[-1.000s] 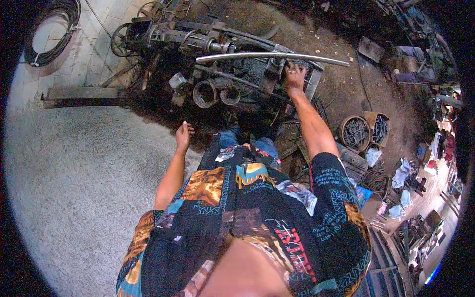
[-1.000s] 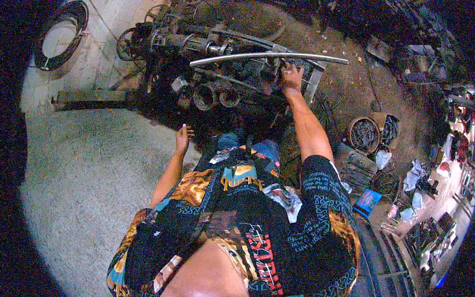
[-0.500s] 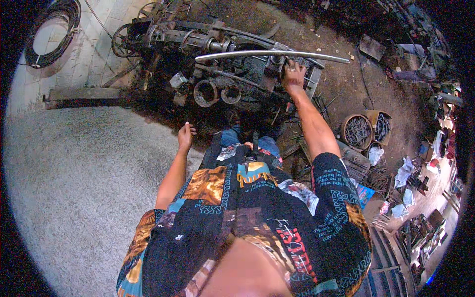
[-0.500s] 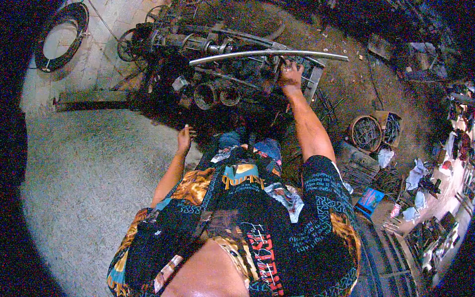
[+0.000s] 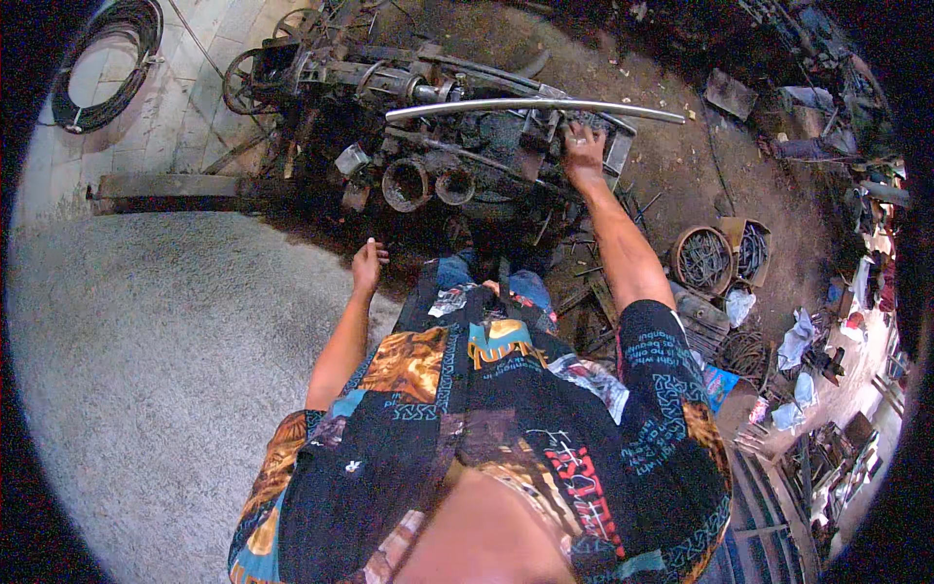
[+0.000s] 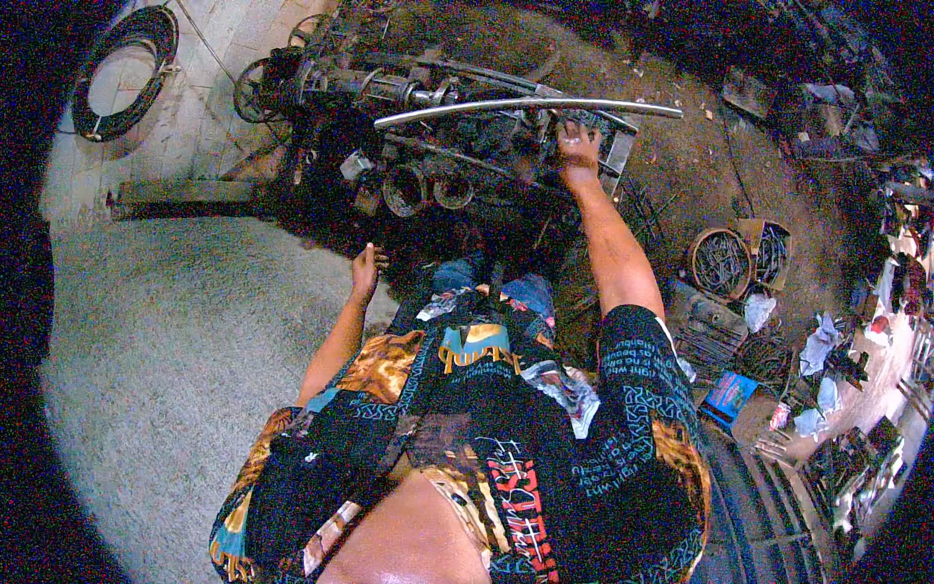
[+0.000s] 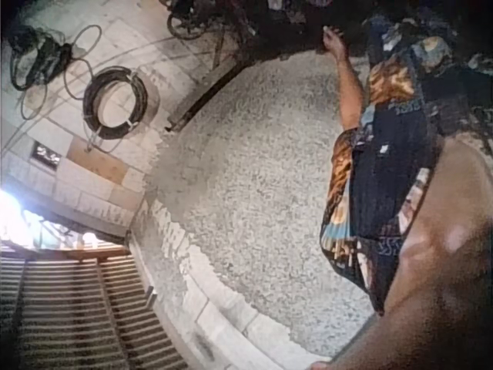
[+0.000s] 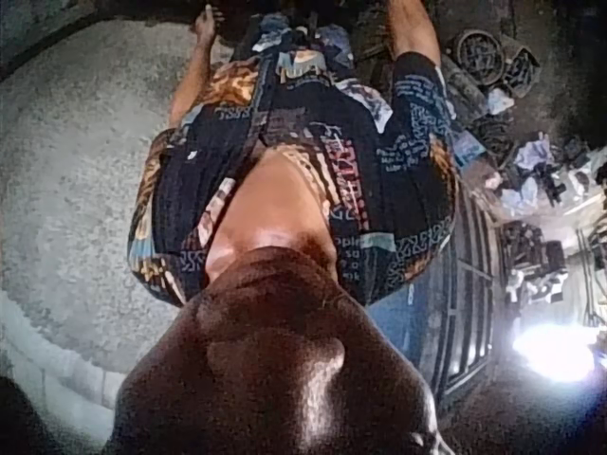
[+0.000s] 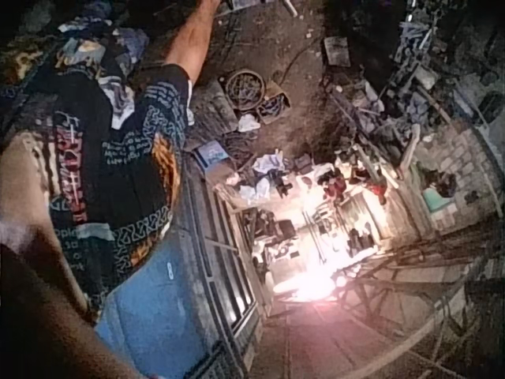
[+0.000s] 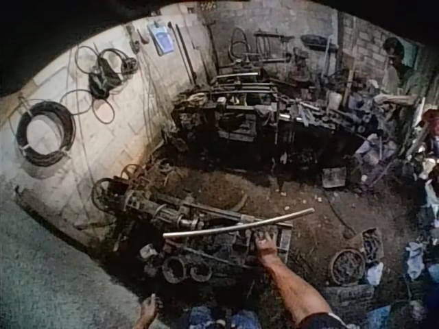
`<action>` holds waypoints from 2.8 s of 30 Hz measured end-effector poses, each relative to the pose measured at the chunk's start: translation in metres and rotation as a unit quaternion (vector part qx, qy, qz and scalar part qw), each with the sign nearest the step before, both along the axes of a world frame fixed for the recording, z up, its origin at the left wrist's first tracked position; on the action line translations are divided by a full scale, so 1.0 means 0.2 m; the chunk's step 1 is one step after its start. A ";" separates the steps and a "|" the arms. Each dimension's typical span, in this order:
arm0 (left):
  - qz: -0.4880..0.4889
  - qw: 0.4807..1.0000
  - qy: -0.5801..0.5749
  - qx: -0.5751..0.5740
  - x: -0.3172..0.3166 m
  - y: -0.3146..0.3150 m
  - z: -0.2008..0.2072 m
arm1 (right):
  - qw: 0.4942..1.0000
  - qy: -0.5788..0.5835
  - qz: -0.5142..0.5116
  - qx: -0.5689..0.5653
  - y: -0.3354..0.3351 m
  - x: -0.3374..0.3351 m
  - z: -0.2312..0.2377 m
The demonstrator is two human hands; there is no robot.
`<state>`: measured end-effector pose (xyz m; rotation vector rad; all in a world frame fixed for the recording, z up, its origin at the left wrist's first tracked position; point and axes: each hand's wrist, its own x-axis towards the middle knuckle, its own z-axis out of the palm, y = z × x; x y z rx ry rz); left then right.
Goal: Manually operating a metal bending or forming machine to shape rods and components.
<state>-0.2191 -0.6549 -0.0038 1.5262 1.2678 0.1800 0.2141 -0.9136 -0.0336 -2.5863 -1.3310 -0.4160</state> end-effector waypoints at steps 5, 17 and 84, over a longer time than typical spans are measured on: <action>-0.005 1.000 0.017 0.008 -0.02 0.00 0.01 | 1.000 0.018 0.007 -0.024 0.00 0.01 0.01; -0.010 1.000 0.000 -0.020 0.04 0.03 -0.01 | 0.990 0.102 -0.061 -0.076 -0.18 -0.12 0.04; -0.274 0.961 -0.035 0.018 0.90 -0.29 -0.11 | 0.844 0.310 -0.174 0.401 -0.64 -0.27 0.83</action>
